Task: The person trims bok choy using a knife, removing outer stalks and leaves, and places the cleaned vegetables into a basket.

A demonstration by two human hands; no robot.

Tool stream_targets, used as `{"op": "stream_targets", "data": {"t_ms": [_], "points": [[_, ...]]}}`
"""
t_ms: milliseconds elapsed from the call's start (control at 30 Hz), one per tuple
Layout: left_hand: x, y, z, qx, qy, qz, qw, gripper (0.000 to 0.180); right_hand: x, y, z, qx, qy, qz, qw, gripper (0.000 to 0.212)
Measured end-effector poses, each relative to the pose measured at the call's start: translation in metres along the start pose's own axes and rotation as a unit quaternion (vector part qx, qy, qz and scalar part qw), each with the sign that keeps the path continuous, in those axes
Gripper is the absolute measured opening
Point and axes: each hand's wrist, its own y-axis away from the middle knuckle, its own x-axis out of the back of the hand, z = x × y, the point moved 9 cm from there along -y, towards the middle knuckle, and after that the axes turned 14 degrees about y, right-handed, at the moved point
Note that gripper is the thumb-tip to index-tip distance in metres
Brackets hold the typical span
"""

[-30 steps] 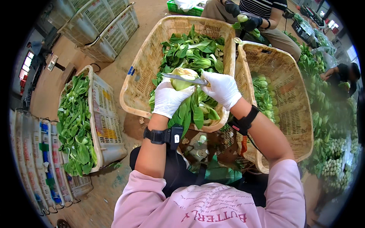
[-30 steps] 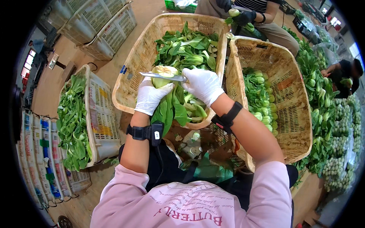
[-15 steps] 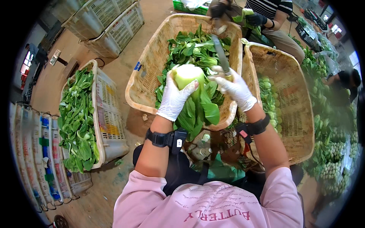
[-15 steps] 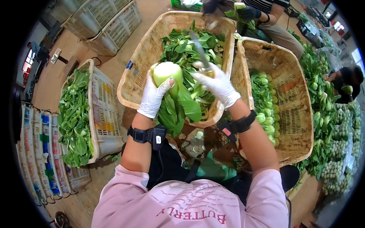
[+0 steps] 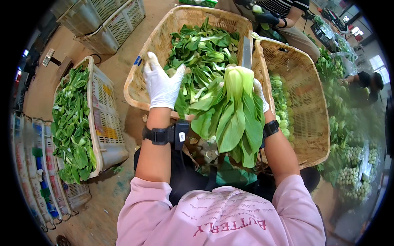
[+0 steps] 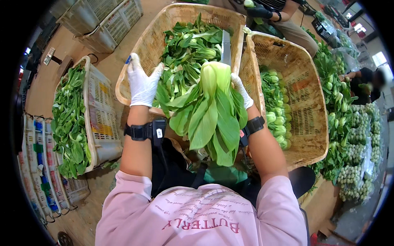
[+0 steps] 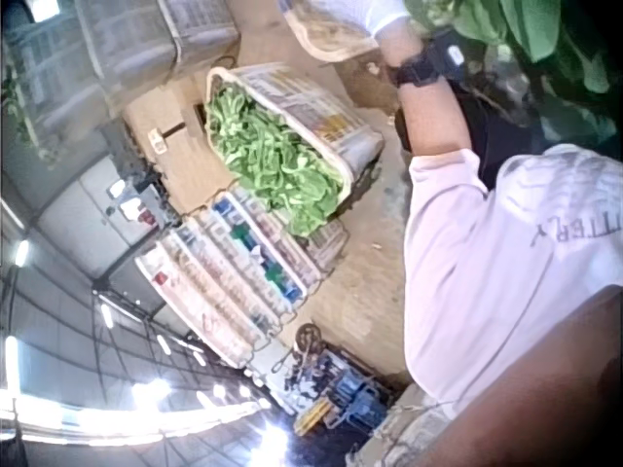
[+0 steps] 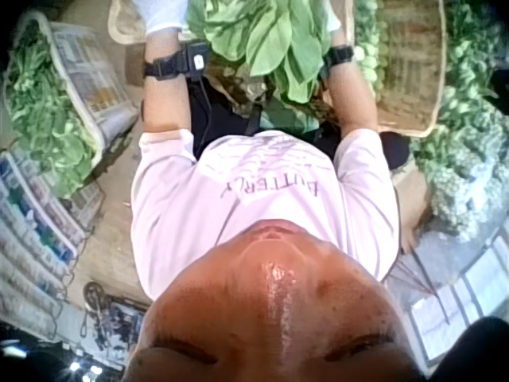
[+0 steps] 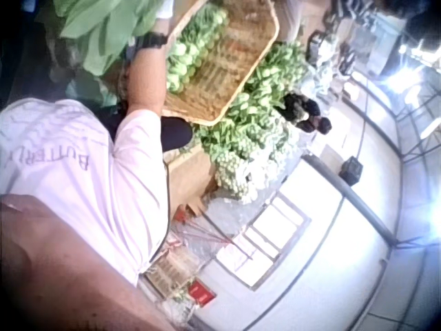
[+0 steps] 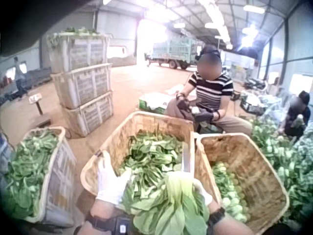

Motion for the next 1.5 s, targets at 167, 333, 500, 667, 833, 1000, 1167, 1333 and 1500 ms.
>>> {"op": "stream_targets", "data": {"t_ms": [167,333,500,667,833,1000,1167,1333,1500], "points": [[-0.047,0.035,0.068,0.113,0.416,-0.326,0.842,0.087,0.001,0.005,-0.031,0.105,0.203,0.110,0.967,0.057],[-0.050,0.041,0.078,0.043,0.381,-0.334,0.861,0.061,-0.033,0.011,-0.044,0.134,0.328,0.134,0.925,0.051],[-0.043,0.045,0.068,0.204,0.440,-0.444,0.754,0.051,-0.028,0.015,-0.035,0.063,0.318,0.063,0.944,0.055],[-0.002,-0.006,-0.004,0.100,0.148,-0.177,0.968,0.068,0.009,0.028,-0.024,0.053,0.264,0.034,0.963,0.081],[-0.033,0.031,0.067,0.018,0.355,-0.365,0.861,0.091,-0.033,0.042,-0.050,0.101,0.242,0.004,0.965,0.096],[-0.040,0.049,0.120,-0.121,0.371,-0.330,0.860,0.077,-0.055,0.055,-0.082,0.181,0.388,0.038,0.903,0.085],[-0.004,0.044,0.129,-0.185,0.199,-0.108,0.956,0.066,-0.025,0.085,-0.096,0.220,0.338,0.260,0.877,0.048],[-0.009,0.063,0.145,-0.237,0.109,-0.106,0.959,0.051,-0.029,0.083,-0.019,-0.024,0.171,0.195,0.965,0.052],[-0.006,0.042,0.129,-0.100,0.132,-0.126,0.978,0.105,-0.014,0.081,-0.001,0.029,-0.023,0.196,0.980,0.053]]}}
